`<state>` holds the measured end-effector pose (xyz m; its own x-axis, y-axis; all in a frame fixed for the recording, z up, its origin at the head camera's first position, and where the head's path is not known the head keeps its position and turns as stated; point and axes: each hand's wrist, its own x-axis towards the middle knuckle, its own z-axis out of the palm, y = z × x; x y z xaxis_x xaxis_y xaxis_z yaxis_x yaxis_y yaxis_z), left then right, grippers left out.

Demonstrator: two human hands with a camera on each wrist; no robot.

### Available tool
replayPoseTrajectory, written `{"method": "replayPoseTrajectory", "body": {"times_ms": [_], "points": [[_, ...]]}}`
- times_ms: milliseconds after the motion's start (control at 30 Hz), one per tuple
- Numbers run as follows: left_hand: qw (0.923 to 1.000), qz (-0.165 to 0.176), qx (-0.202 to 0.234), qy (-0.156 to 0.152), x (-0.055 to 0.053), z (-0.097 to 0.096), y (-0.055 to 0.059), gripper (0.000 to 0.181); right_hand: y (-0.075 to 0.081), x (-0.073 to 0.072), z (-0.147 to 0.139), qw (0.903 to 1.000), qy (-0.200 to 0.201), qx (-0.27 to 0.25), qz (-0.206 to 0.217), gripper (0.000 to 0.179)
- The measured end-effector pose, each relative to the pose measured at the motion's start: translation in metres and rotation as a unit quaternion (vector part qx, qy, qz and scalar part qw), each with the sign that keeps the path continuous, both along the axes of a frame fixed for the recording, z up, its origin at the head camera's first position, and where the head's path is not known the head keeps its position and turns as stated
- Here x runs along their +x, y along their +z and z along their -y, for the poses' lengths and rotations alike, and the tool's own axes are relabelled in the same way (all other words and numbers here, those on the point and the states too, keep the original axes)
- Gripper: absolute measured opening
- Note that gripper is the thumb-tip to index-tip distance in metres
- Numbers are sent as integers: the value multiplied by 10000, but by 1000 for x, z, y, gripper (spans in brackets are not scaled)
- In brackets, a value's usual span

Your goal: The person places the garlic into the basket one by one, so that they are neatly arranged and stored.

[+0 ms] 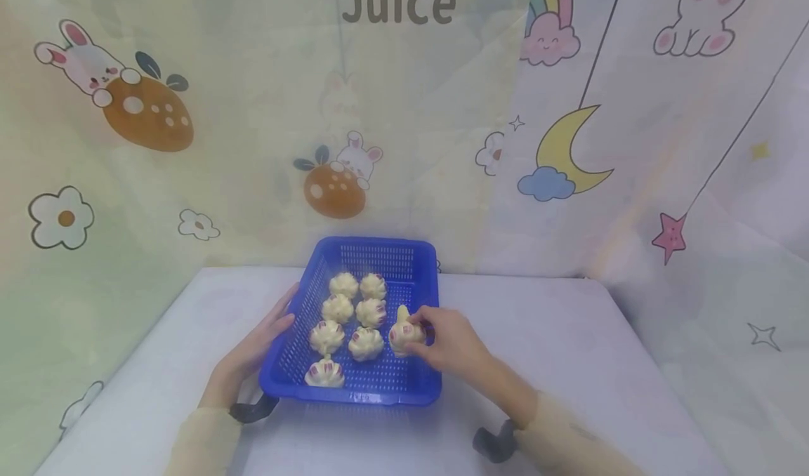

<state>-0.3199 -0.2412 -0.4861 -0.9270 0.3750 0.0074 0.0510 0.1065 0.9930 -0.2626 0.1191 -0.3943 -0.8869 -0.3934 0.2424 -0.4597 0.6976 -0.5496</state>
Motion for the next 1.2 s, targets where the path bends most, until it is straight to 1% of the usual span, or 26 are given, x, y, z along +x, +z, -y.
{"method": "replayPoseTrajectory", "body": {"times_ms": [100,167,433,500,667,833,1033,1200], "points": [[10000,-48,48,-62,2,-1,2,59,-4,1,7,9993,217,313,53,29],[10000,-55,41,-62,3,-2,3,59,-6,1,11,9981,285,534,124,28],[10000,-47,-15,-36,3,-2,3,58,-13,2,25,9913,673,1023,480,28],[10000,-48,-34,-31,2,-2,3,58,-13,2,28,9895,761,1072,603,27],[9999,-77,-100,-20,1,-2,2,58,-12,2,33,9853,904,1234,755,22],[9998,-108,-148,-1,0,-2,0,57,-11,0,37,9814,1000,1391,867,22],[9999,-91,-142,-28,0,-1,1,57,-14,-7,42,9762,1163,1554,972,22],[9998,-102,-177,-1,0,0,1,57,-17,-13,47,9740,1243,1493,1167,18]]}}
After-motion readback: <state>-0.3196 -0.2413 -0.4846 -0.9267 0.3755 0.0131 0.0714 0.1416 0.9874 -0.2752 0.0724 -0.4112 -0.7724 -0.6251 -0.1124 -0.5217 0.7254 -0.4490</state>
